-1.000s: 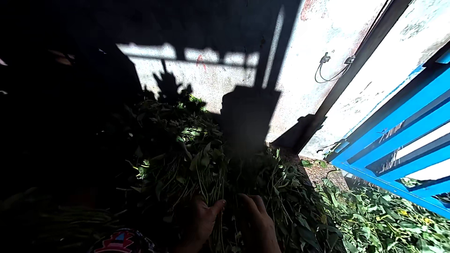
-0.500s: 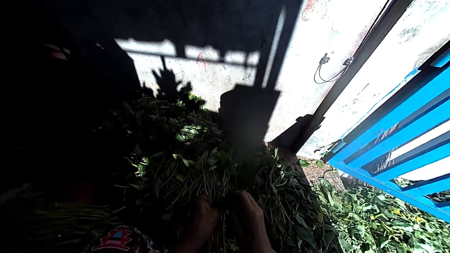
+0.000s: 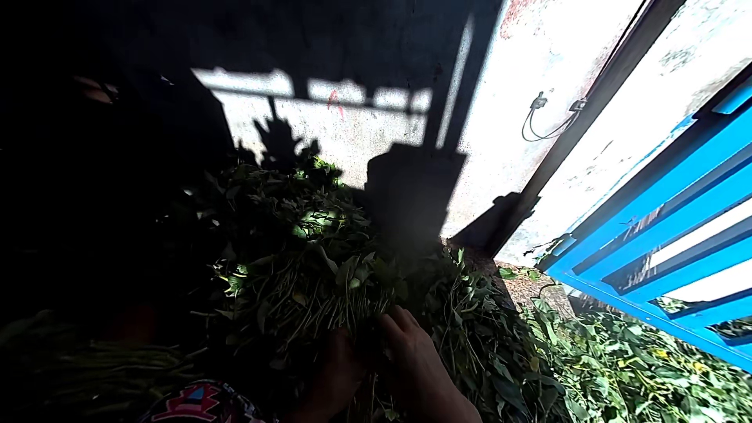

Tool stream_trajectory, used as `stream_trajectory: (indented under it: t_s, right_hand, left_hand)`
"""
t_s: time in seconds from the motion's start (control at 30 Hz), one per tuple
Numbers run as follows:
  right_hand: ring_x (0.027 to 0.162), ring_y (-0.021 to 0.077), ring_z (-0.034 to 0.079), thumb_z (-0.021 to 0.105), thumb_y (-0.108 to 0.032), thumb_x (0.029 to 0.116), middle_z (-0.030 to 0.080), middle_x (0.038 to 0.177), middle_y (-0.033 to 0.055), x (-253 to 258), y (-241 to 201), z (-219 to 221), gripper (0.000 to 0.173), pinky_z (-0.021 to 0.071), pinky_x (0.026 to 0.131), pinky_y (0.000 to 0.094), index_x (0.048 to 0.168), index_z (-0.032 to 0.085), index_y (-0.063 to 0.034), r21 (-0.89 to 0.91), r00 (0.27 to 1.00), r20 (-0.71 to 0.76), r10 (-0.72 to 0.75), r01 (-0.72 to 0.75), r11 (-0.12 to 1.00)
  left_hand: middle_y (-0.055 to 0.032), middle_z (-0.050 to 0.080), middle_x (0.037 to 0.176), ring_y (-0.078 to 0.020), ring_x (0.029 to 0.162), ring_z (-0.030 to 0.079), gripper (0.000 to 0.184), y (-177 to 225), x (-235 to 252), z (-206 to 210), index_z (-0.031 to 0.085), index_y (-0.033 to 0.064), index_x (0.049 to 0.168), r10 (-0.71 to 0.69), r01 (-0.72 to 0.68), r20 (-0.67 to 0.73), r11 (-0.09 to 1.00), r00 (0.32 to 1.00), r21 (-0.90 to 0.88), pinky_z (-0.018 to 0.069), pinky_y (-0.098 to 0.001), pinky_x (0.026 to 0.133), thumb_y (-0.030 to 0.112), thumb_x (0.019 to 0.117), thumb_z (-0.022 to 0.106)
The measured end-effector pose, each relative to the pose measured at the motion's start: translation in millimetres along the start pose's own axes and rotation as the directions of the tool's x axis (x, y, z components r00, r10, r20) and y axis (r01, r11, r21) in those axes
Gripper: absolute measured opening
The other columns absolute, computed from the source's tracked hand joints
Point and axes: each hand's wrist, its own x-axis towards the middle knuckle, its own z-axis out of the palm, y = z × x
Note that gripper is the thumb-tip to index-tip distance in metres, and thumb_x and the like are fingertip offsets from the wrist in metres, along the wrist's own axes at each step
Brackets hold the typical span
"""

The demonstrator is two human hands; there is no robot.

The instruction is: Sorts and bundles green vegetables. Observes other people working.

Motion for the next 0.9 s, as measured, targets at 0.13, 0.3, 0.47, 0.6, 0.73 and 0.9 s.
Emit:
stream_trajectory:
  t_s: [0.13,0.3,0.47,0.6,0.73,0.9]
  right_hand:
    - [0.093,0.0235,0.068,0.063,-0.020,0.0952,0.067,0.094,0.0082,-1,2,5,0.013,0.0599,0.077,0.0367,0.096,0.072,-0.0106,-0.049,0.997,-0.038,-0.071,0.069,0.996]
    - [0.093,0.0260,0.069,0.060,-0.017,0.0962,0.067,0.096,0.0116,6,-5,5,0.015,0.0608,0.077,0.0350,0.097,0.068,-0.0047,-0.126,0.993,-0.110,-0.043,0.029,0.992]
    - [0.091,0.0234,0.070,0.058,-0.016,0.0975,0.067,0.095,0.0103,8,-7,9,0.015,0.0610,0.076,0.0340,0.100,0.066,-0.0040,-0.098,0.988,-0.150,-0.037,0.023,0.995]
    - [0.087,0.0190,0.070,0.058,-0.011,0.0957,0.069,0.094,0.0069,3,-1,9,0.018,0.0612,0.077,0.0349,0.108,0.070,-0.0064,0.063,0.992,-0.123,-0.008,0.016,0.998]
    - [0.085,0.0199,0.068,0.060,-0.021,0.0948,0.066,0.089,0.0067,0,2,6,0.018,0.0596,0.075,0.0356,0.098,0.072,-0.0089,0.033,1.000,0.003,-0.016,0.015,0.999]
    - [0.086,0.0241,0.069,0.061,-0.024,0.0942,0.068,0.089,0.0086,6,-1,-1,0.018,0.0592,0.072,0.0396,0.093,0.072,-0.0089,-0.085,0.991,0.136,-0.002,0.014,0.996]
  left_hand:
    - [-0.0059,0.072,0.085,-0.0148,0.079,0.071,0.022,2,0,0,0.067,0.0011,0.099,-0.006,0.007,0.015,0.997,1.000,-0.073,0.0615,-0.0317,0.074,-0.002,0.0798,0.079]
    - [-0.0071,0.074,0.090,-0.0160,0.083,0.072,0.030,3,-1,-2,0.068,0.0007,0.103,-0.005,0.008,0.044,0.998,0.999,-0.070,0.0623,-0.0331,0.077,-0.004,0.0759,0.081]
    - [-0.0058,0.073,0.091,-0.0144,0.084,0.072,0.025,2,2,-3,0.069,0.0012,0.104,0.012,-0.010,0.045,0.998,0.999,-0.060,0.0616,-0.0312,0.078,0.001,0.0813,0.079]
    - [-0.0094,0.073,0.089,-0.0184,0.078,0.073,0.024,5,1,-2,0.066,-0.0018,0.104,-0.025,0.028,0.026,0.992,0.999,-0.125,0.0631,-0.0332,0.072,-0.006,0.0824,0.076]
    - [-0.0069,0.073,0.086,-0.0157,0.078,0.071,0.021,1,4,-2,0.066,0.0000,0.102,0.032,-0.032,-0.002,0.996,0.999,-0.080,0.0615,-0.0313,0.073,0.002,0.0844,0.078]
    - [0.0002,0.068,0.078,-0.0093,0.070,0.067,0.010,-1,4,-1,0.067,0.0060,0.096,0.046,-0.048,0.016,0.984,0.999,0.169,0.0579,-0.0282,0.066,0.012,0.0897,0.072]
